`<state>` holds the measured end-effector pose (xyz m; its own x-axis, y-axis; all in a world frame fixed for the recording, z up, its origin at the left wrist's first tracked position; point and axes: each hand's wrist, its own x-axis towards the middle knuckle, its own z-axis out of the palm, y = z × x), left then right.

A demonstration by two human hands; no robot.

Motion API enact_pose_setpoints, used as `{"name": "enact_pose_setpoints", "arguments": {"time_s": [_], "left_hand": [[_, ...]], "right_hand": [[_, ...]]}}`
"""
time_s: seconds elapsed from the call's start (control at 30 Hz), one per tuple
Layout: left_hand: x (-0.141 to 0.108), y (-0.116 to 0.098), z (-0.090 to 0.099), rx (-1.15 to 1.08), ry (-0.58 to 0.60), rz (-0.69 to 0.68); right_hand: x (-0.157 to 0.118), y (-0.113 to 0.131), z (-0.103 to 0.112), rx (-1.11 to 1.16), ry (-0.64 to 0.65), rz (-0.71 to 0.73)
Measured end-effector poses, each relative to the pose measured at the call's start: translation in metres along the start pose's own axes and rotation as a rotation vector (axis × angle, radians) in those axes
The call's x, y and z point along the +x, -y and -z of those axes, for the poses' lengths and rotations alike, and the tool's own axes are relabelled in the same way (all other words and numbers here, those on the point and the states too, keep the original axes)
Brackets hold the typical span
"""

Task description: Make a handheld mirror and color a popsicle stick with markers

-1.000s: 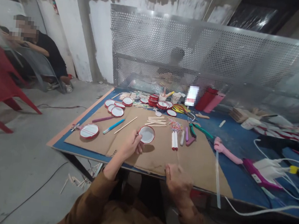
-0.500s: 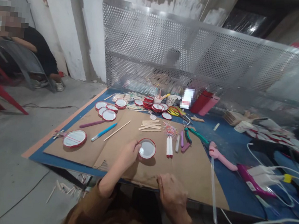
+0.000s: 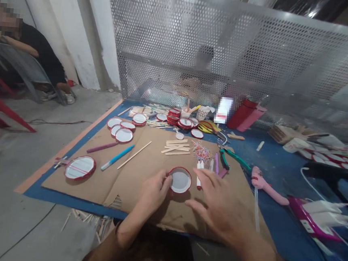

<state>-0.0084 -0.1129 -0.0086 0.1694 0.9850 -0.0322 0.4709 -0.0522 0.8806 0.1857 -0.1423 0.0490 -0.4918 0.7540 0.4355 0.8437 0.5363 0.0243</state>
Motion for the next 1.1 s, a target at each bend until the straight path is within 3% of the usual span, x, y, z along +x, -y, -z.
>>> {"name": "enact_pose_setpoints", "arguments": {"time_s": [0.1,0.23,0.53,0.67,0.83,1.0,1.1], "left_hand": [[0.000,0.000,-0.001,0.062,-0.040,-0.031],[0.001,0.005,-0.002,0.129,-0.031,-0.054],[-0.003,0.007,0.002,0.000,0.046,-0.091],[-0.005,0.004,0.005,0.033,0.085,-0.130],[-0.004,0.002,0.007,0.051,0.079,-0.113],[0.003,0.007,0.011,-0.133,0.032,-0.091],[0.008,0.009,0.014,-0.301,0.094,0.038]], "right_hand": [[0.009,0.001,-0.023,0.086,0.113,-0.008],[0.011,0.009,-0.047,0.239,0.141,-0.089],[0.007,0.009,-0.060,0.441,0.115,-0.272],[0.007,0.012,-0.059,0.481,0.142,-0.413],[0.009,0.026,-0.054,0.375,0.093,-0.467],[0.007,0.038,-0.037,0.174,0.171,-0.374],[0.001,0.023,-0.021,0.034,0.280,-0.319]]}}
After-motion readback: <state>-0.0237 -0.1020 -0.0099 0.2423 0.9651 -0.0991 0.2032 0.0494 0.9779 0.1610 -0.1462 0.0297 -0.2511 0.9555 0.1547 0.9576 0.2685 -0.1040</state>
